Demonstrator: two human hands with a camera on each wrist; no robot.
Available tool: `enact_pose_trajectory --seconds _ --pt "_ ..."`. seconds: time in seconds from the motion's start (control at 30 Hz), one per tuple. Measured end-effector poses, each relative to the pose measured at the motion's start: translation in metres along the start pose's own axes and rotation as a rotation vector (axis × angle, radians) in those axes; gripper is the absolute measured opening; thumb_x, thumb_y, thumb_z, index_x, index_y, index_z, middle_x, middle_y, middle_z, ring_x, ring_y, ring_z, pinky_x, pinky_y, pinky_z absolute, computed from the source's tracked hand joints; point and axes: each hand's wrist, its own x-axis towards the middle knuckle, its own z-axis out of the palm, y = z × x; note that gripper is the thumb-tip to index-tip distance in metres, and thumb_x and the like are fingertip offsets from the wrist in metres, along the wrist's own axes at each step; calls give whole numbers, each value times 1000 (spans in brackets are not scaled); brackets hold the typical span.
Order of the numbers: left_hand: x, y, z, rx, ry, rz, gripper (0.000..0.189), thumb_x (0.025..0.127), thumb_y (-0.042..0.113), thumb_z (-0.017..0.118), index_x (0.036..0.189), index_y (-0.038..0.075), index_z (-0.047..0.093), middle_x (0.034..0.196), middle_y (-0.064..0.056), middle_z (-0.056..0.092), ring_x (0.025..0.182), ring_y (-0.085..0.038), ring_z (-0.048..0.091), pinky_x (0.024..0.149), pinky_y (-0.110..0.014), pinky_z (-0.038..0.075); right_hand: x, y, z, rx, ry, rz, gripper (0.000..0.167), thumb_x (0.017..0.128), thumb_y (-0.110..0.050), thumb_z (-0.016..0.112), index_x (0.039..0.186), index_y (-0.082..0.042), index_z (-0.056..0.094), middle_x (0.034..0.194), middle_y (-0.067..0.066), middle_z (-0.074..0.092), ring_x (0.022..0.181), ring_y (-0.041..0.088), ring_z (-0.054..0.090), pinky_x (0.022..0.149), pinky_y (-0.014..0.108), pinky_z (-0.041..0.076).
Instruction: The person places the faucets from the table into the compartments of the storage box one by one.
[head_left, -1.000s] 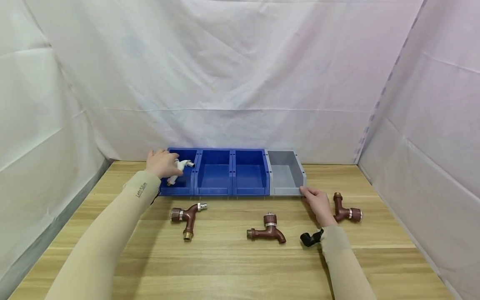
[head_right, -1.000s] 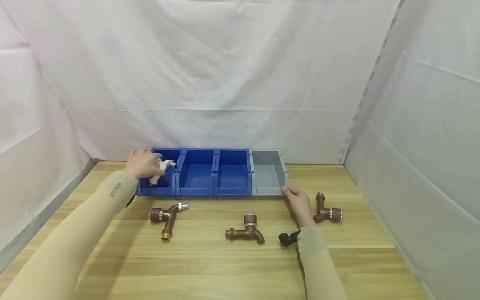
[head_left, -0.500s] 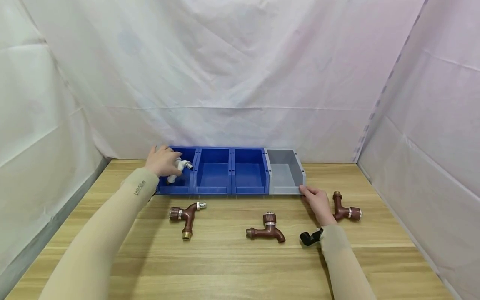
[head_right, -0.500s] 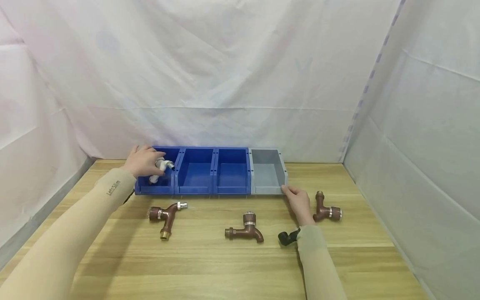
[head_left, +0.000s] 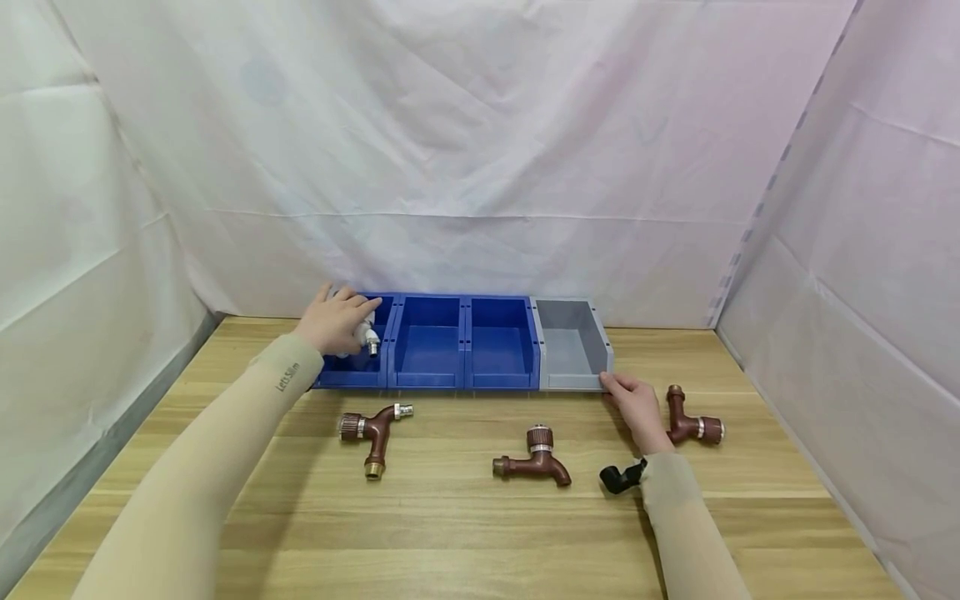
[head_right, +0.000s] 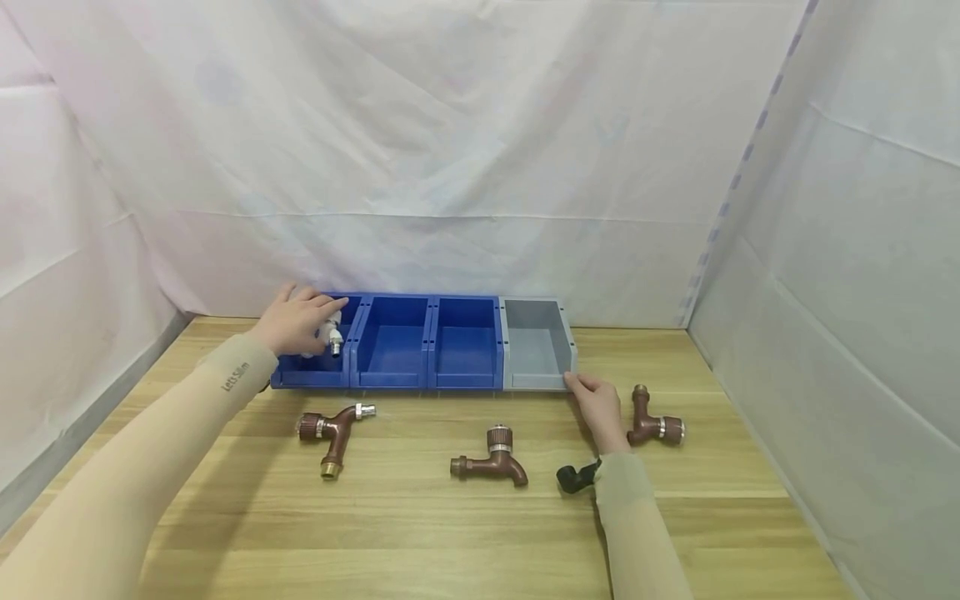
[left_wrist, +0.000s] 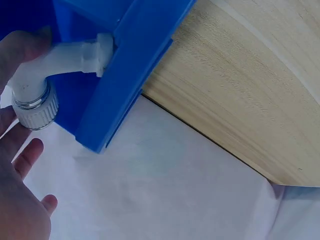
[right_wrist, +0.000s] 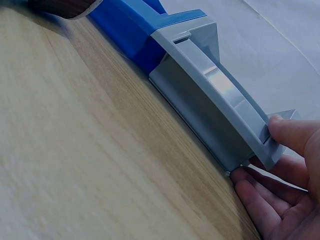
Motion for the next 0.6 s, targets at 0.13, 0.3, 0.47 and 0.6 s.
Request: enact_pose_trajectory --seconds 0.13,0.3,0.47,0.6 --pt "1 1 3 74 11 56 74 80 21 77 145 9 45 139 -10 52 133 -37 37 109 -62 15 -2 0 -1 2 -3 4 66 94 -47 58 135 5 53 138 22 50 117 24 56 92 25 46" --pt "1 1 6 119 -5 89 81 75 22 84 145 9 45 140 -10 50 132 -37 37 109 -60 19 -3 -2 -2 -12 -10 -4 69 94 -50 57 137 4 51 139 22 49 120 26 54 95 27 44" --pt "3 1 8 82 -25 89 87 72 20 86 147 8 42 140 -12 50 131 -38 38 107 -60 24 -2 -3 -1 4 -9 -6 67 94 -48 58 137 4 51 139 22 50 120 26 55 93 25 45" --pt "3 1 13 29 -42 87 85 74 18 83 147 6 41 139 -13 50 130 -37 38 104 -59 28 -2 -3 1 11 -12 1 68 94 -48 58 138 4 50 140 22 48 121 26 54 96 28 44"
